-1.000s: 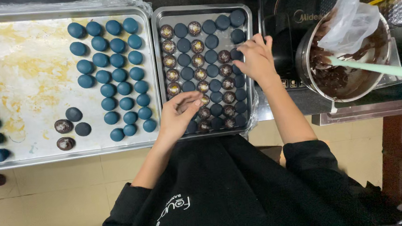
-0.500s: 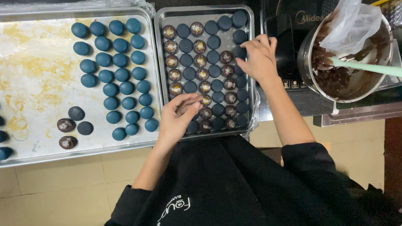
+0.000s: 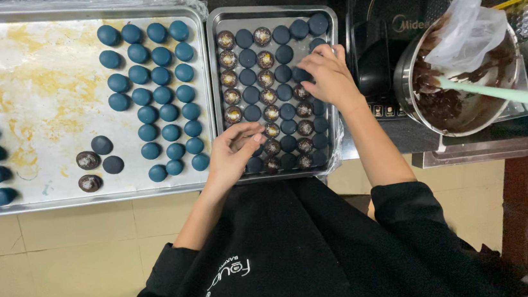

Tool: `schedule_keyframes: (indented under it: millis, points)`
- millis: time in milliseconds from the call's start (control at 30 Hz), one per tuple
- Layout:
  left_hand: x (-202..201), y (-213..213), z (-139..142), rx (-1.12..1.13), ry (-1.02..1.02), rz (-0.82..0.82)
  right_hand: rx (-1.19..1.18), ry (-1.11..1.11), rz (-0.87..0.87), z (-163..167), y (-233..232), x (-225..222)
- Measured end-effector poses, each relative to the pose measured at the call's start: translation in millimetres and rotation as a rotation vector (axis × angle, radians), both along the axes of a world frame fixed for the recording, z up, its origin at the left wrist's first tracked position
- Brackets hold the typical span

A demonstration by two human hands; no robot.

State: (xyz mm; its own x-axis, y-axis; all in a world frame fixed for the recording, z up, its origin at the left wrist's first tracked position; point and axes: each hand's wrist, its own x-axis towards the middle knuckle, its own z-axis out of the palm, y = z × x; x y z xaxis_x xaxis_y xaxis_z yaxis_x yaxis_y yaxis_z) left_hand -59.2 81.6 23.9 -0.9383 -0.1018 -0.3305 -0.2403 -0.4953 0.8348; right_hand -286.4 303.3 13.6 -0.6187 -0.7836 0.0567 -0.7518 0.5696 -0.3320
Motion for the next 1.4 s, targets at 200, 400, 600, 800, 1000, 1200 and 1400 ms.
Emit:
schedule_keyframes:
  millis: [200,400,600,800,1000,1200,1400]
  points:
    - [0,-2,0,0.025,-0.008,0.007,0.025,-0.007,0.007,-3,-1,-2]
    - [1,-1,-4,0.021,-0.002,0.007,0.045,-0.036,-0.001,4,0,-3]
    - [2,-1,-7,0.047,0.025,0.031,0.103,-0.089,0.037,5,-5,-9]
    - [4,-2,-7,0.021,0.020,0.033,0.123,-0.095,0.057,2,-6,-13]
    - [7,-6,-4,0.007,-0.039,0.022,0.132,-0.041,0.031,4,-4,-12]
    - [6,-3,-2,0.025,-0.001,0.039,0.104,0.003,0.048,-1,0,-13]
    - [6,-1,-1,0.020,-0.024,0.021,0.080,-0.005,0.047,-1,0,-12]
